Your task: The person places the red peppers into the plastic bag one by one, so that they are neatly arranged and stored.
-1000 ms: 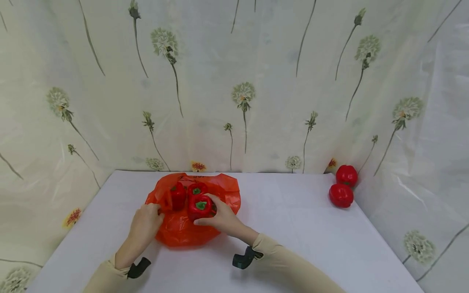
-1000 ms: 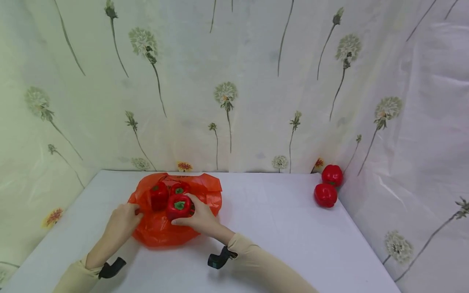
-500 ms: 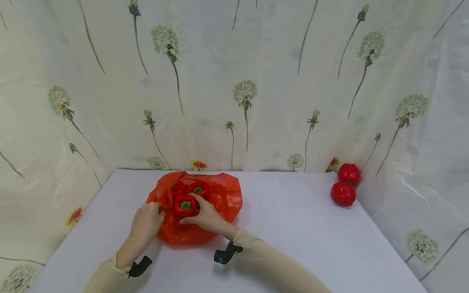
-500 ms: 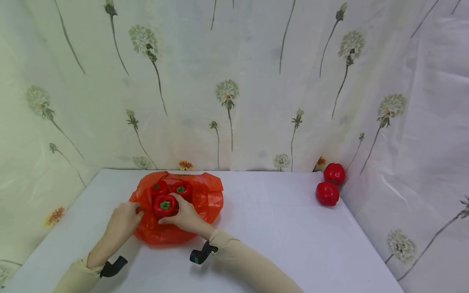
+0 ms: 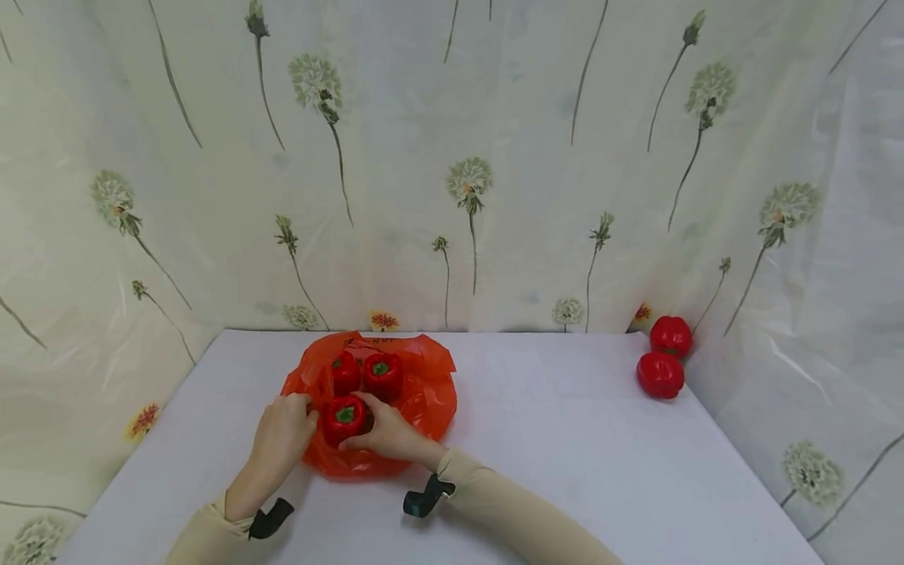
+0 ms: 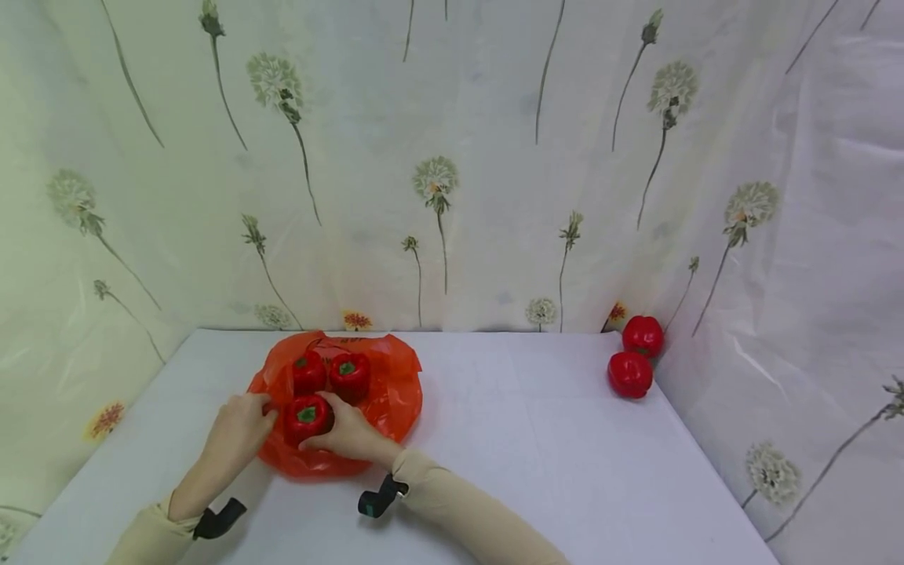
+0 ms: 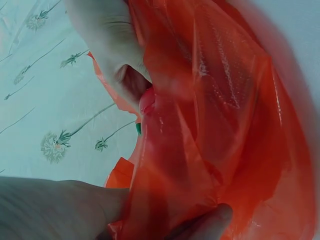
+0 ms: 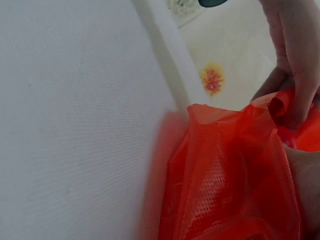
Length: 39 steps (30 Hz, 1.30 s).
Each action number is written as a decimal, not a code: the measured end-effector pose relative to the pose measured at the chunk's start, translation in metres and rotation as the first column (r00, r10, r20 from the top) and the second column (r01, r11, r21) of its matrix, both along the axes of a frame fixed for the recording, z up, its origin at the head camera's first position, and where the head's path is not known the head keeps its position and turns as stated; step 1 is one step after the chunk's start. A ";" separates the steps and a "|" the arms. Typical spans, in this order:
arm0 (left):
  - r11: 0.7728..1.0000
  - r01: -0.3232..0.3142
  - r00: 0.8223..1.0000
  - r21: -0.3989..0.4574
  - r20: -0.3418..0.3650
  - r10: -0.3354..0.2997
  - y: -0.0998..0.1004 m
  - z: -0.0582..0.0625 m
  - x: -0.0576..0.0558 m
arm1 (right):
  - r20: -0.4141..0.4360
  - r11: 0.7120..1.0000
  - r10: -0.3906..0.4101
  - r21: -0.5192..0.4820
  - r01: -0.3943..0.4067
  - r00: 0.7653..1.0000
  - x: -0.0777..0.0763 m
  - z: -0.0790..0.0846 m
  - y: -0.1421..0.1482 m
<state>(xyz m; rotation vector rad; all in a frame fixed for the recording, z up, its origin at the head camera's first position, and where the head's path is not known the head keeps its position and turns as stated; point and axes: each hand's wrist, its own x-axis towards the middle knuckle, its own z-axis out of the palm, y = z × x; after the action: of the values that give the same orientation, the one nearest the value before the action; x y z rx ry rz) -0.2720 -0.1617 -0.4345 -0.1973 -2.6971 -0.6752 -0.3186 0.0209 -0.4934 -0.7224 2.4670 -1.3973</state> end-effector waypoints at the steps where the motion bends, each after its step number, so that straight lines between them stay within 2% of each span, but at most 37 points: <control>1: 1.000 0.000 1.000 0.000 0.001 0.000 0.000 0.000 0.000 | -0.002 1.000 -0.002 0.000 0.002 1.000 0.001 0.000 0.000; 7: 1.000 0.003 1.000 0.011 0.019 -0.004 0.002 0.001 0.002 | -0.003 0.998 -0.041 0.050 0.041 0.999 0.005 0.003 0.000; 17: 1.000 0.006 1.000 0.019 0.014 -0.006 0.002 0.000 0.001 | -0.001 0.997 -0.054 0.056 0.054 0.999 0.008 0.007 0.000; 28: 1.000 0.002 1.000 0.019 0.006 -0.002 0.002 -0.001 0.001 | 0.022 0.996 -0.053 -0.077 0.054 0.998 0.012 0.011 0.020; 39: 1.000 0.003 1.000 0.010 -0.002 -0.003 0.003 -0.001 0.002 | -0.011 0.983 0.015 -0.183 -0.016 1.000 0.028 0.028 0.072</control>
<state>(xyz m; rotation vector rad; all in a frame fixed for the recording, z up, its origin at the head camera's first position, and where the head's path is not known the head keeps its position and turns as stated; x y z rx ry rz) -0.2699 -0.1583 -0.4355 -0.2001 -2.6911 -0.6891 -0.2909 0.0934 -0.4659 -0.7847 2.3554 -1.6345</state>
